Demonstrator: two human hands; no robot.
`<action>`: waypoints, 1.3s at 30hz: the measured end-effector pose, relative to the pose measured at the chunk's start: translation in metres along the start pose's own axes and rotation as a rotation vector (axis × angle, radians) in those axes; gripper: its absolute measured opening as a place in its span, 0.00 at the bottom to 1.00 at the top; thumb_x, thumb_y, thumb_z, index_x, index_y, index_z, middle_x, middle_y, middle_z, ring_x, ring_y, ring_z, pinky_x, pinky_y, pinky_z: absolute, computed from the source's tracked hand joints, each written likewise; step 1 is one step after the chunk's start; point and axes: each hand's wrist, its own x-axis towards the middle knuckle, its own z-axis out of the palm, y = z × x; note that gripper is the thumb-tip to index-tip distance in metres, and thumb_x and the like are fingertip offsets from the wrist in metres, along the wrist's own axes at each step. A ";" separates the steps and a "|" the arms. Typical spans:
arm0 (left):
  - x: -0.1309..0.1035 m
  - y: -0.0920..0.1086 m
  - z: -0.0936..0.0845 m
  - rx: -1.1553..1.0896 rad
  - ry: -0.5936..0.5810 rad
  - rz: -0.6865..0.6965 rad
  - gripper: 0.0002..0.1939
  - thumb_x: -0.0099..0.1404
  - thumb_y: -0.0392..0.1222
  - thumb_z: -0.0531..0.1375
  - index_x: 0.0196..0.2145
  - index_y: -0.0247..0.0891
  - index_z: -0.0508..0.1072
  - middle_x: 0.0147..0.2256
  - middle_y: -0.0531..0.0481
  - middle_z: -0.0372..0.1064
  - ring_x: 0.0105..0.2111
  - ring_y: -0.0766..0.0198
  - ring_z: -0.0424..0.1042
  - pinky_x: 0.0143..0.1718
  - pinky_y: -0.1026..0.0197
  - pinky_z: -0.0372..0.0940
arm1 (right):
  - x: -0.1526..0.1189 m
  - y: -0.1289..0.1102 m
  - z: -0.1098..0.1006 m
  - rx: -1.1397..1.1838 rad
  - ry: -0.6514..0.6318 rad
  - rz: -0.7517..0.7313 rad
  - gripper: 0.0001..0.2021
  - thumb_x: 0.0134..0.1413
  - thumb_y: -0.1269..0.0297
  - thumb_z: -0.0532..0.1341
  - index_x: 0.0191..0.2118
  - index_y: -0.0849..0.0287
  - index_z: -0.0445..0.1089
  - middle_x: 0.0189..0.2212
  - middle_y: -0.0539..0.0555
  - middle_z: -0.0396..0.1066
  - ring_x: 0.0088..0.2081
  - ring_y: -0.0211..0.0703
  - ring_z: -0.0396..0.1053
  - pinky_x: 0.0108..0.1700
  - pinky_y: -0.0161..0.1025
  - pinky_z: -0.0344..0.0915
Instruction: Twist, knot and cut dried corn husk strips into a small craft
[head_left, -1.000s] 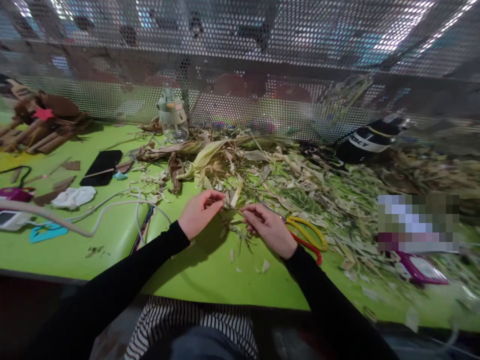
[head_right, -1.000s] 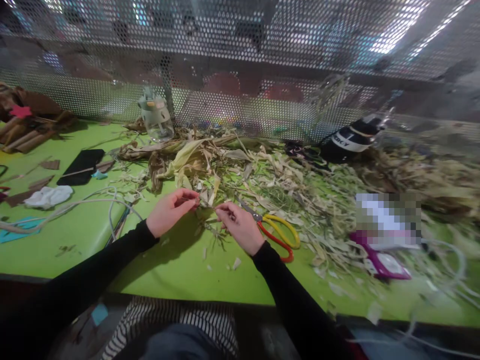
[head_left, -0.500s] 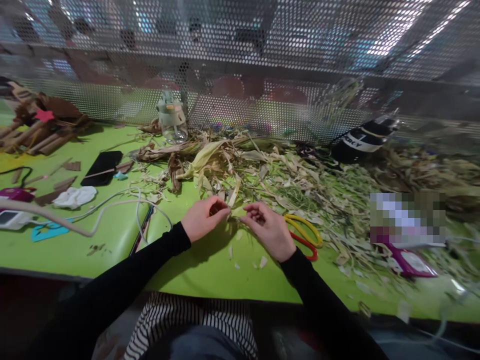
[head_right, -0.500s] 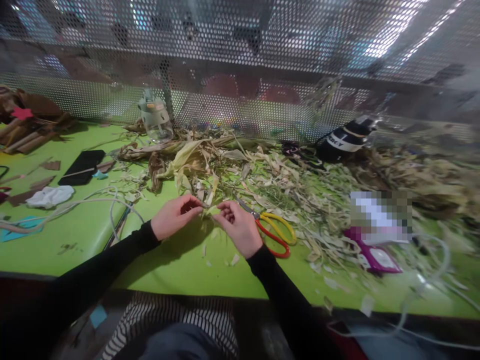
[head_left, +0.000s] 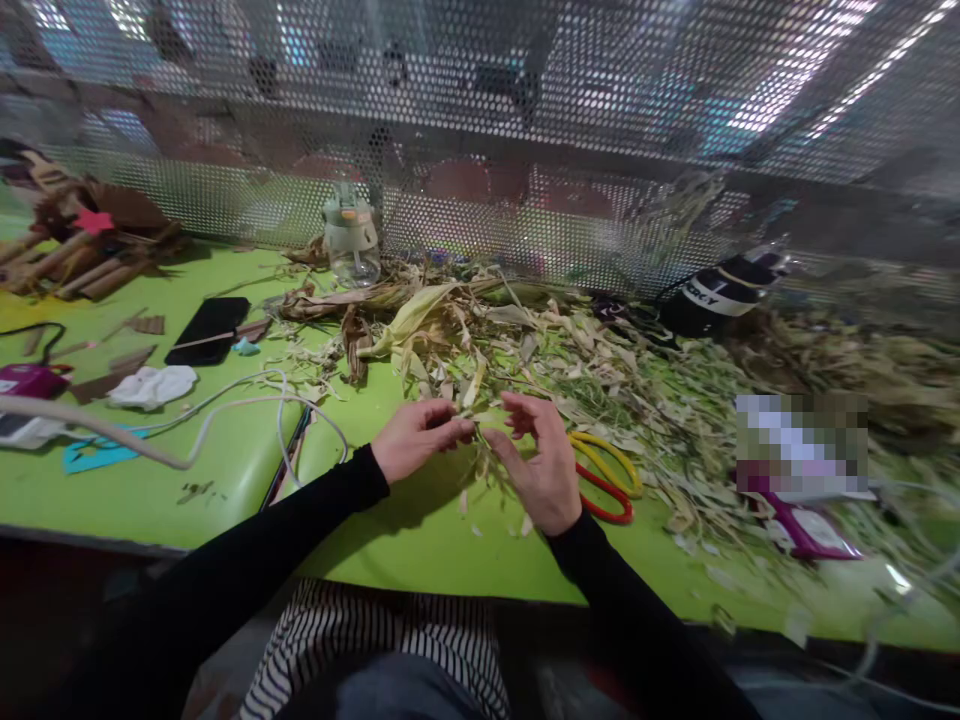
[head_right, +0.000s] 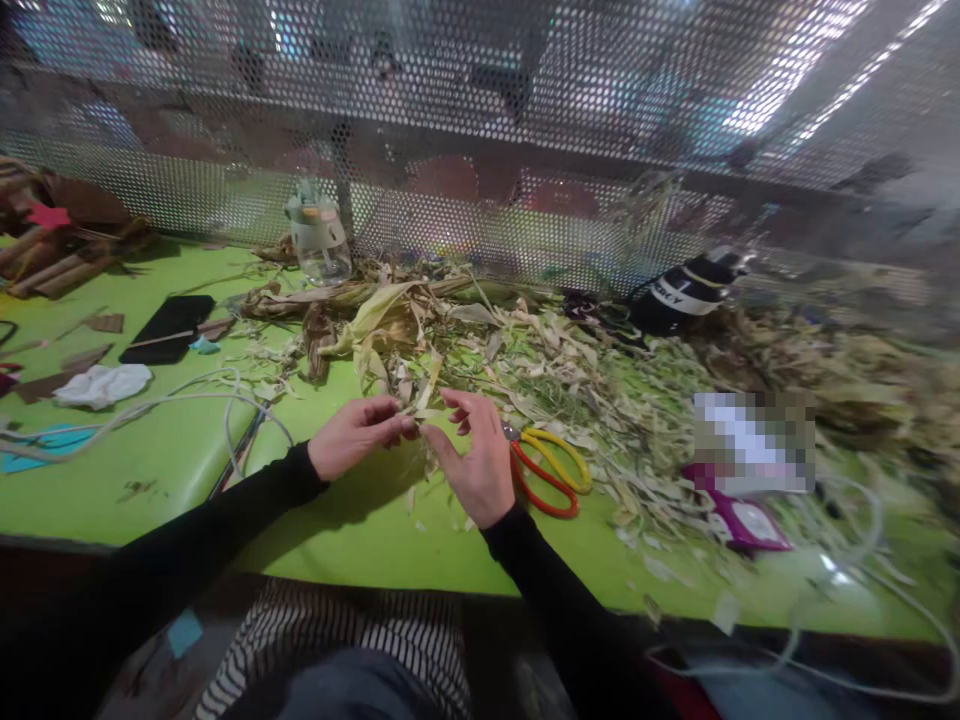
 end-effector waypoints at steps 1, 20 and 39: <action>0.000 -0.001 0.000 -0.002 -0.020 -0.011 0.17 0.54 0.51 0.62 0.28 0.32 0.68 0.23 0.54 0.65 0.22 0.73 0.61 0.26 0.66 0.58 | 0.001 0.000 0.000 -0.018 -0.014 -0.039 0.13 0.55 0.60 0.59 0.45 0.57 0.66 0.38 0.55 0.68 0.36 0.42 0.66 0.35 0.41 0.66; -0.007 0.005 -0.008 0.576 -0.022 0.282 0.09 0.58 0.43 0.57 0.28 0.34 0.70 0.23 0.54 0.63 0.24 0.71 0.59 0.28 0.67 0.56 | -0.003 0.004 0.002 0.178 -0.219 0.165 0.10 0.55 0.60 0.58 0.26 0.59 0.67 0.22 0.48 0.63 0.24 0.35 0.60 0.26 0.34 0.58; -0.001 0.002 0.001 0.361 0.116 0.100 0.08 0.57 0.43 0.59 0.31 0.35 0.69 0.24 0.54 0.65 0.22 0.71 0.61 0.27 0.66 0.56 | 0.002 0.010 0.000 0.289 -0.189 0.335 0.13 0.50 0.58 0.62 0.41 0.57 0.67 0.34 0.52 0.70 0.34 0.40 0.68 0.37 0.39 0.67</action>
